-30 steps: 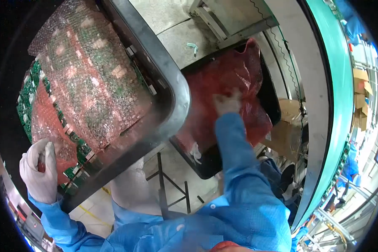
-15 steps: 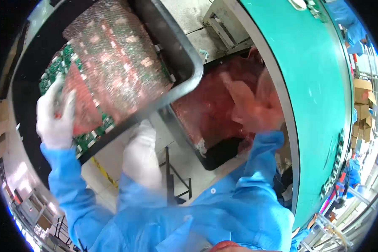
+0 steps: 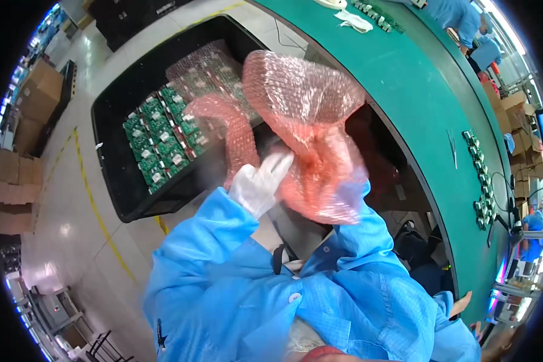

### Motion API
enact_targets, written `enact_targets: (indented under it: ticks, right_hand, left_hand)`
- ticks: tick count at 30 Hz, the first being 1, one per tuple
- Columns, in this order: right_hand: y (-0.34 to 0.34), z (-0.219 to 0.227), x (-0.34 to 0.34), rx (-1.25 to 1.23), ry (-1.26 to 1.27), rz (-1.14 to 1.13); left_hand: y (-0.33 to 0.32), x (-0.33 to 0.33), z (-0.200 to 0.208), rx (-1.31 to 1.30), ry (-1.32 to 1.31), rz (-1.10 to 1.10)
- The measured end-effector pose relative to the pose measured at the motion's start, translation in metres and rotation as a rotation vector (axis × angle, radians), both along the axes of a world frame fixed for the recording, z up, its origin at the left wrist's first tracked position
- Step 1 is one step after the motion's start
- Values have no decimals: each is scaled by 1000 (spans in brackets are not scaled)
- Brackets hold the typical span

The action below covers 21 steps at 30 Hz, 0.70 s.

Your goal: The person packs printed circuit boards into a bin by hand, cushioning them with bubble wrap and cardboard inserts, then inspects the electronics components on the boards using tweezers.

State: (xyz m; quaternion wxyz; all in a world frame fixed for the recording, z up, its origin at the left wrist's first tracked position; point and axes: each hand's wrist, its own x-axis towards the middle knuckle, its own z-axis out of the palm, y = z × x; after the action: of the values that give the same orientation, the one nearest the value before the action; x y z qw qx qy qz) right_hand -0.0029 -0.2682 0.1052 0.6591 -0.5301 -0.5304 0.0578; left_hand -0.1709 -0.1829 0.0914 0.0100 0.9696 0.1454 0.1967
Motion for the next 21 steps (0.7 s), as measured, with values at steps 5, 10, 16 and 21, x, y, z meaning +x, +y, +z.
enact_targets:
  ticks: [5, 10, 16, 21]
  right_hand:
    - [16, -40, 49, 125, 1518, 286]
    - [-30, -193, 140, -440, 1257, 73]
    - [-126, -264, 221, -915, -352, -851]
    - [-79, -269, 206, -1644, -211, -636]
  left_hand:
    - [-15, -63, -2, 205, 9, -26]
    - [-60, -53, -41, 223, 100, -106]
    - [-57, -6, -83, -127, 398, -28]
    - [-35, 66, -121, -332, 226, 38]
